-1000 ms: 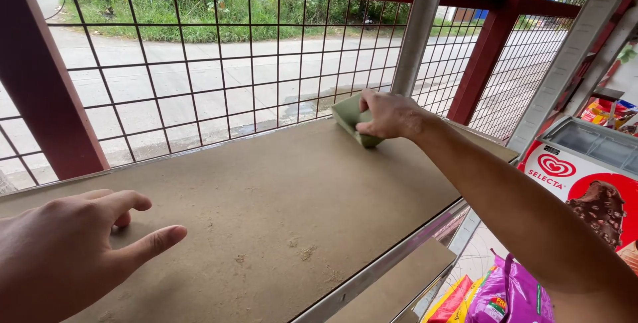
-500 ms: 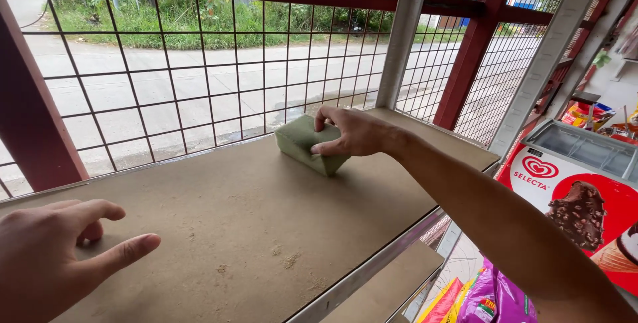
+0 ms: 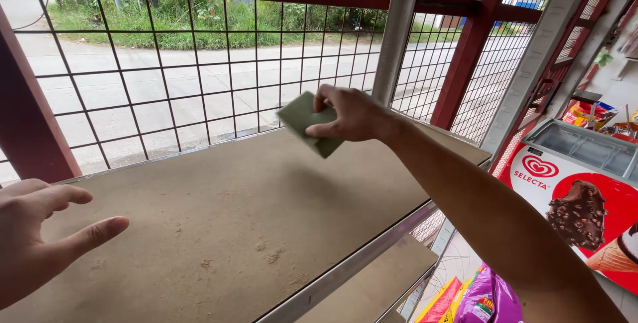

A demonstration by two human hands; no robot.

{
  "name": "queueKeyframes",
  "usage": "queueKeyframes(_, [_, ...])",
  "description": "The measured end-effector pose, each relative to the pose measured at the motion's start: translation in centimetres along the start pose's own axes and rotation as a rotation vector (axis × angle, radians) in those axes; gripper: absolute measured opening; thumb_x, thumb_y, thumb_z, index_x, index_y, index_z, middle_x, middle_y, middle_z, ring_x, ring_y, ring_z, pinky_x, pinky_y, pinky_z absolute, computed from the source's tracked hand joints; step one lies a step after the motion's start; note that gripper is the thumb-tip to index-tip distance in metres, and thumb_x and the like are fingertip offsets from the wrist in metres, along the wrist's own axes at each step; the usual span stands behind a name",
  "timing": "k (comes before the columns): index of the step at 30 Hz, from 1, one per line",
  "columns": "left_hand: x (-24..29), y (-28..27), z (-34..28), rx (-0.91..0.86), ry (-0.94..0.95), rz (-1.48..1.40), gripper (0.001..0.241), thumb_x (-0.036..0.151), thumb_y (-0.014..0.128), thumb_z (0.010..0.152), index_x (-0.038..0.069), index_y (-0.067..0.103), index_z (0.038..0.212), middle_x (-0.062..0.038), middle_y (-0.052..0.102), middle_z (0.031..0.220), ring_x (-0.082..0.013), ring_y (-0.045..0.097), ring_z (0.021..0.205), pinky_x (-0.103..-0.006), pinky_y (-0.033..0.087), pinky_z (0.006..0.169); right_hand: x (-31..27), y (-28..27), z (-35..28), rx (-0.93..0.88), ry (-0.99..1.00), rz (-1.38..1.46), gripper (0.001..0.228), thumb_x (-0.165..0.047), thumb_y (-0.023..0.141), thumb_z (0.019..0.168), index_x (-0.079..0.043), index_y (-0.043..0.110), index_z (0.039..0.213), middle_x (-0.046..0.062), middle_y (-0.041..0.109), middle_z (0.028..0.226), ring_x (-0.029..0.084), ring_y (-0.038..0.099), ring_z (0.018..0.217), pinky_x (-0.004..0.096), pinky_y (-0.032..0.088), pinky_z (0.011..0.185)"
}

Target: Cleaning a wooden shelf using a sponge in a grocery store setting.

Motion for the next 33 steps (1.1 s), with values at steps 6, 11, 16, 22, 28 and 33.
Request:
queueKeyframes(6, [-1.7, 2.2, 1.0, 0.027, -0.024, -0.043, 0.091, 0.076, 0.072, 0.066, 0.003, 0.077, 0.12, -0.022, 0.076, 0.112, -0.0332, 0.075, 0.114, -0.0504, 0.063, 0.096, -6.6, -1.0, -5.0, -0.194, -0.264, 0.412, 0.059, -0.056, 0.073, 0.081, -0.011, 0.059, 0.115, 0.014, 0.068, 0.116, 0.026, 0.07, 0.097, 0.038, 0.063, 0.078])
queueKeyframes(11, [-0.5, 2.0, 0.6, -0.027, -0.034, -0.038, 0.091, 0.076, 0.071, 0.066, 0.004, 0.077, 0.121, -0.021, 0.076, 0.11, -0.0318, 0.076, 0.114, -0.0495, 0.064, 0.096, -5.9, -1.4, -9.9, -0.336, -0.133, 0.254, 0.054, -0.049, 0.074, 0.08, -0.013, 0.055, 0.115, 0.014, 0.071, 0.102, 0.03, 0.069, 0.092, 0.046, 0.055, 0.079])
queueKeyframes(16, [2.3, 0.8, -0.9, -0.123, -0.038, 0.084, 0.09, 0.08, 0.063, 0.069, 0.011, 0.076, 0.124, -0.011, 0.078, 0.112, -0.0237, 0.08, 0.107, -0.0426, 0.067, 0.095, 4.3, 0.0, -8.2, -0.157, -0.221, 0.241, 0.049, -0.039, 0.081, 0.083, -0.009, 0.056, 0.113, 0.015, 0.067, 0.111, 0.027, 0.062, 0.107, 0.044, 0.052, 0.09])
queueKeyframes(22, [3.3, 0.9, -1.4, -0.168, -0.016, 0.139, 0.09, 0.082, 0.06, 0.069, 0.014, 0.074, 0.126, -0.008, 0.078, 0.11, -0.0201, 0.082, 0.1, -0.0387, 0.069, 0.091, 4.2, -4.9, -9.9, -0.135, 0.298, -0.355, 0.054, -0.043, 0.079, 0.081, -0.016, 0.053, 0.12, 0.011, 0.062, 0.116, 0.026, 0.069, 0.094, 0.044, 0.057, 0.086])
queueKeyframes(28, [2.7, 1.1, -1.2, -0.106, -0.021, 0.08, 0.088, 0.079, 0.065, 0.067, 0.01, 0.077, 0.121, -0.012, 0.08, 0.103, -0.0224, 0.082, 0.097, -0.0397, 0.07, 0.087, -1.1, -4.0, -11.7, -0.205, -0.031, 0.364, 0.049, -0.047, 0.076, 0.079, -0.016, 0.055, 0.111, 0.006, 0.068, 0.105, 0.017, 0.072, 0.094, 0.038, 0.065, 0.078])
queueKeyframes(33, [2.6, 1.2, -1.0, -0.094, -0.008, 0.061, 0.088, 0.078, 0.067, 0.067, 0.008, 0.077, 0.12, -0.013, 0.078, 0.105, -0.0239, 0.082, 0.096, -0.0403, 0.069, 0.084, 5.3, -1.8, -11.1, -0.299, -0.067, 0.155, 0.043, -0.038, 0.078, 0.082, -0.014, 0.056, 0.11, 0.009, 0.066, 0.099, 0.023, 0.064, 0.094, 0.04, 0.051, 0.083])
Point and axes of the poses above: each hand's wrist, its own z-axis towards the middle knuckle, its own y-axis out of the palm, x = y × z, the point moved 6 cm from there along z, towards the middle knuckle
